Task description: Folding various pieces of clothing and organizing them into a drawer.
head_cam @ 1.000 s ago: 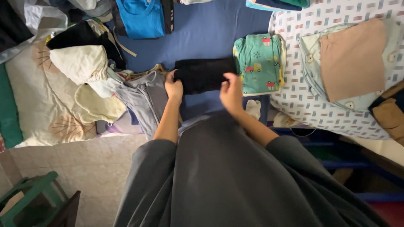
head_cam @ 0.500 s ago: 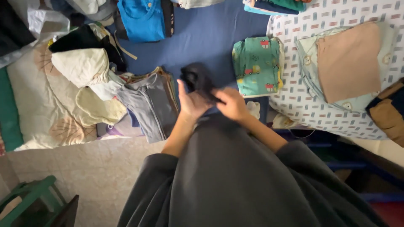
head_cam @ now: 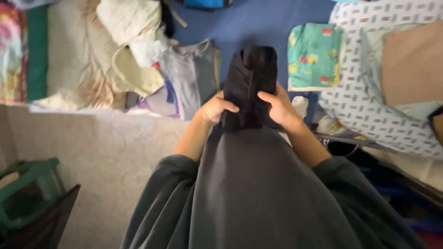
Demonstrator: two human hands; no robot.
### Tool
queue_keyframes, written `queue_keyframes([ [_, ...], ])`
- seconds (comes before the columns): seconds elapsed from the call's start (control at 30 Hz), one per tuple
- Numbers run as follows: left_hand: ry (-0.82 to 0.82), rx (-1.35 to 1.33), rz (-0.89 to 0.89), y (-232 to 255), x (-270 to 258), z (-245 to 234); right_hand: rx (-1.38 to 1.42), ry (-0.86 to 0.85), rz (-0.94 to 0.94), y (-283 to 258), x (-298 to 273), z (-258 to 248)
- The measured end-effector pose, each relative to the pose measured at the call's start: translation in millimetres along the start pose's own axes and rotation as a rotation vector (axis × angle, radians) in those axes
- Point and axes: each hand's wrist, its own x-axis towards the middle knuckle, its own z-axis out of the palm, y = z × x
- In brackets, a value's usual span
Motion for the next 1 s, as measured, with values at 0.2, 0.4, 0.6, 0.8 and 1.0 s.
queue_keyframes([
  [0.2,0.182,0.374,0.39,32,-76,-74,-0.311,-0.283,-0.231,39,48,79],
  [0.4,0.716,0.632,0.474,-57,-55,-188,-0.432,-0.058,-0.019,150,118,50],
  [0.6,1.087,1.07,0.578,-36,-90,-104,-0.613,0.04,-0.263,189,130,29],
  [0.8,0.73,1.816,0.525,-31,-55,-77,-0.27,0.486,0.427,231,145,-65],
  [1.0,0.588,1.687,0.261,9,-64,-76,0.289,0.176,0.591,191,125,-7],
])
